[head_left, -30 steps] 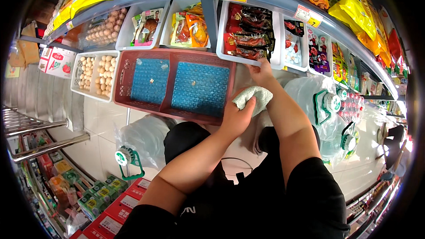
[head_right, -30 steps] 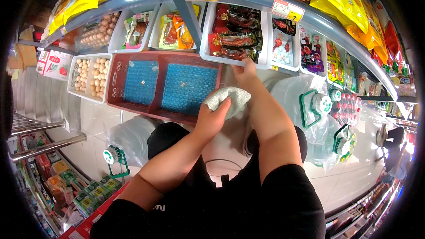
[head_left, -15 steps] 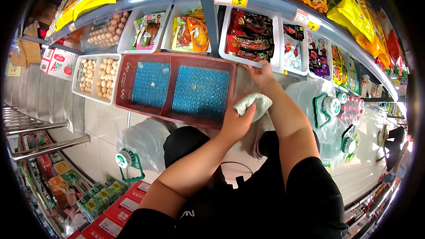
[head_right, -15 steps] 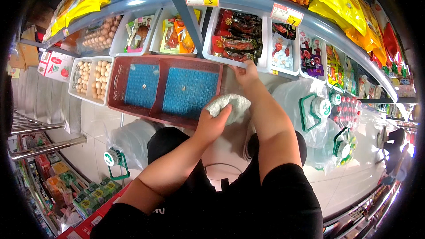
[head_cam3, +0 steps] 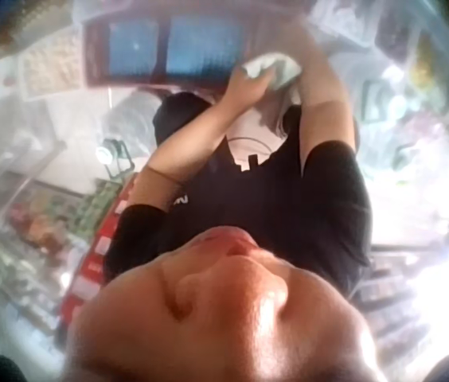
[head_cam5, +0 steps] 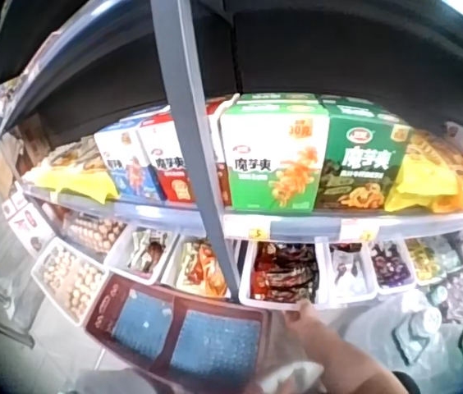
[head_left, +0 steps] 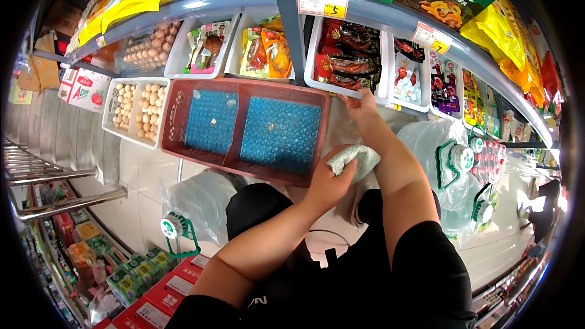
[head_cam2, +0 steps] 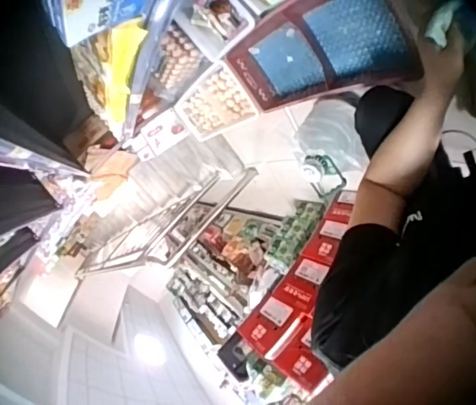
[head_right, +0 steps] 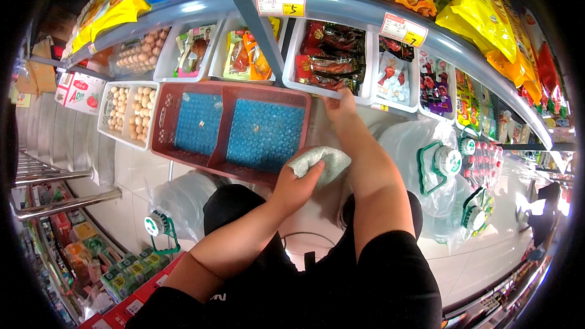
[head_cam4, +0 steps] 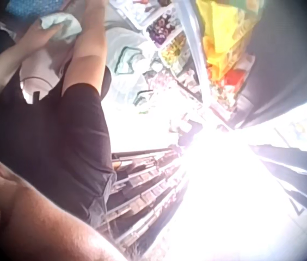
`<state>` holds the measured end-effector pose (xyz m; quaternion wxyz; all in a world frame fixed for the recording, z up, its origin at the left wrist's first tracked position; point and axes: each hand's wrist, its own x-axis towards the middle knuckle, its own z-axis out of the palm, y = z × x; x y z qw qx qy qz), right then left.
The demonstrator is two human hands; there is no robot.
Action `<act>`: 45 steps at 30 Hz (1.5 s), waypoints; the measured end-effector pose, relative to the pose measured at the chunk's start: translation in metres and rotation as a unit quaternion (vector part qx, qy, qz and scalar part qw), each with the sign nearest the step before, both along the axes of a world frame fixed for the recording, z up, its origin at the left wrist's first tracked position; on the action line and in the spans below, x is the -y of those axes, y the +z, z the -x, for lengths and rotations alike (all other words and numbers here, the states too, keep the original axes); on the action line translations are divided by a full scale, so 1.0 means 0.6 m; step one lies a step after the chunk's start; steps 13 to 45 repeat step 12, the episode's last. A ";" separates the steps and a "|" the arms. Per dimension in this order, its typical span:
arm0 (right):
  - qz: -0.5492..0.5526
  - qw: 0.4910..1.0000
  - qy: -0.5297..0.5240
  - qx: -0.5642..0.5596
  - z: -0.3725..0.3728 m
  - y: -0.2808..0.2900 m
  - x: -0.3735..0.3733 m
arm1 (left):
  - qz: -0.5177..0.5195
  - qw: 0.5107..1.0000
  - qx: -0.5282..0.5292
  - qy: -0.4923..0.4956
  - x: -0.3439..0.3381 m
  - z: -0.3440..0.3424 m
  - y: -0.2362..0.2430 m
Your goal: The person sits on the floor in a store aisle and uses a cloth to wipe and arrange packaged snack items inside a white plastic bin. They repeatedly pick up individual snack packs, wipe them, and place them back into the bin in an orderly fashion.
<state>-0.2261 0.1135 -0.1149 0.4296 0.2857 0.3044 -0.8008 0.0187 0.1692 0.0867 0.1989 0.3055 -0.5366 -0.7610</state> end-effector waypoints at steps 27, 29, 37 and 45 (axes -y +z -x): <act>-0.003 1.000 0.004 -0.013 -0.006 -0.043 -0.007 | -0.014 0.999 0.023 -0.023 0.001 -0.006 0.006; -0.003 1.000 0.004 -0.013 -0.006 -0.043 -0.007 | -0.014 0.999 0.023 -0.023 0.001 -0.006 0.006; -0.003 1.000 0.004 -0.013 -0.006 -0.043 -0.007 | -0.014 0.999 0.023 -0.023 0.001 -0.006 0.006; -0.003 1.000 0.004 -0.013 -0.006 -0.043 -0.007 | -0.014 0.999 0.023 -0.023 0.001 -0.006 0.006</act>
